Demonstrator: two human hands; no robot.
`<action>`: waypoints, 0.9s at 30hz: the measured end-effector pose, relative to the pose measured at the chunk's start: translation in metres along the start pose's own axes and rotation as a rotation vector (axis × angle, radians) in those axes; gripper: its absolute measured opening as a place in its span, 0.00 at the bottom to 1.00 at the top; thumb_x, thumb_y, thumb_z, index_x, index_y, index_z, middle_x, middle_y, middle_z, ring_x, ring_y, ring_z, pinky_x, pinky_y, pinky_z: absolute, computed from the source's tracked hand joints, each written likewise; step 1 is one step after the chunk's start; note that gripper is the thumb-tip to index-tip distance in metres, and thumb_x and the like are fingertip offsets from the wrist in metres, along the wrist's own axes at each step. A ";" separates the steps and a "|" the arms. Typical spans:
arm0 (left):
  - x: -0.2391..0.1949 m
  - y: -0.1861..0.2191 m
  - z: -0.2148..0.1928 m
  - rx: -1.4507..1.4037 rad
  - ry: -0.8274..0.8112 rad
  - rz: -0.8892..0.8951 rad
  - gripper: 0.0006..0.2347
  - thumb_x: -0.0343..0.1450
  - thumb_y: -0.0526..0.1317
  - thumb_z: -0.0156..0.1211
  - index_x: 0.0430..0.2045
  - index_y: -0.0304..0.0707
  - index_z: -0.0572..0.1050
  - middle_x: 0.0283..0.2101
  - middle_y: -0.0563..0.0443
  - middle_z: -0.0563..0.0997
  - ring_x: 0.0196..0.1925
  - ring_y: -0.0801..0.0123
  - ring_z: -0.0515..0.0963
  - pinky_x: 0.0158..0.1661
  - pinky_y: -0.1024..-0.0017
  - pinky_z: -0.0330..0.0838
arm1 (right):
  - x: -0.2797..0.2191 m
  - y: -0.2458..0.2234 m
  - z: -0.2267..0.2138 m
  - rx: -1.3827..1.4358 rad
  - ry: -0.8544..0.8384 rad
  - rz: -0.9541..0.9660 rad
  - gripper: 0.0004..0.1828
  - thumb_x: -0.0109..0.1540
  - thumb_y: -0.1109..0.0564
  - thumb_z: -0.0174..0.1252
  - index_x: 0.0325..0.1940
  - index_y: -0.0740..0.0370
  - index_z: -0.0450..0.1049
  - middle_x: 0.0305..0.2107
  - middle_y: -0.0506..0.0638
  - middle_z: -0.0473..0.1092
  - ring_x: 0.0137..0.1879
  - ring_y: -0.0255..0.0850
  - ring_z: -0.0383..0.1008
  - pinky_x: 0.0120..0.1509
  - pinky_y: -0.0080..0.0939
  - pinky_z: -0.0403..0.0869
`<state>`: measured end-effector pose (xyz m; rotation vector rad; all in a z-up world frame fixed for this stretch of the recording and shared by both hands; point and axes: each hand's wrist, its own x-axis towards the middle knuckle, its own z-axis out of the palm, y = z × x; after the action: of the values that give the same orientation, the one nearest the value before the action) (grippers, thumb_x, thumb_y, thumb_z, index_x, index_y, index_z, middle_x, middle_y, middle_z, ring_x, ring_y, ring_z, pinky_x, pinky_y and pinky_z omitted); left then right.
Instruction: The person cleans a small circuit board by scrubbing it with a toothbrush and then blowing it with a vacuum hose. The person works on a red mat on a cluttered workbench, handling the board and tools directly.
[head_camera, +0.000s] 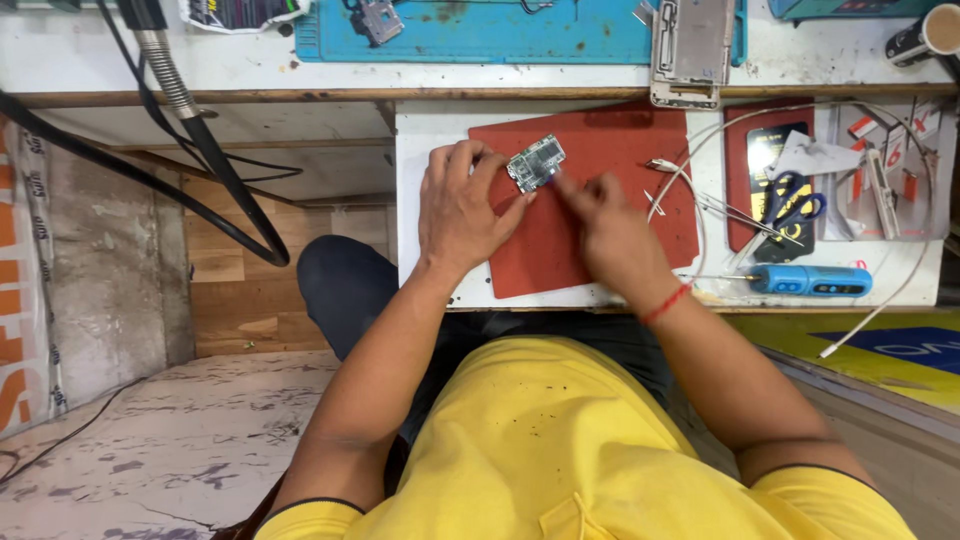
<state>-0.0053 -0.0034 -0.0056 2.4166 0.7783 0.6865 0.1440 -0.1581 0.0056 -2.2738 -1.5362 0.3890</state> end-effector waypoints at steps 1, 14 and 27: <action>-0.001 -0.001 0.000 -0.010 -0.005 0.005 0.19 0.61 0.48 0.76 0.41 0.41 0.79 0.47 0.53 0.73 0.54 0.56 0.69 0.51 0.57 0.67 | 0.007 0.004 -0.002 0.002 0.038 0.046 0.31 0.62 0.66 0.45 0.71 0.55 0.68 0.47 0.61 0.68 0.41 0.61 0.76 0.44 0.58 0.75; 0.001 -0.004 0.000 -0.004 -0.003 0.016 0.20 0.61 0.47 0.77 0.42 0.40 0.79 0.48 0.51 0.73 0.54 0.56 0.69 0.52 0.57 0.67 | 0.015 0.008 -0.006 0.000 -0.003 -0.015 0.37 0.59 0.68 0.45 0.73 0.47 0.66 0.47 0.61 0.67 0.40 0.62 0.76 0.44 0.59 0.76; -0.001 -0.004 0.000 0.003 0.010 0.018 0.20 0.61 0.48 0.76 0.42 0.40 0.79 0.48 0.51 0.72 0.54 0.56 0.69 0.51 0.56 0.67 | 0.010 -0.003 -0.005 -0.092 -0.075 -0.004 0.36 0.60 0.68 0.46 0.72 0.47 0.68 0.47 0.60 0.68 0.39 0.61 0.76 0.44 0.57 0.76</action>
<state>-0.0070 -0.0016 -0.0083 2.4278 0.7628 0.7048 0.1471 -0.1485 0.0115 -2.3500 -1.6259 0.4151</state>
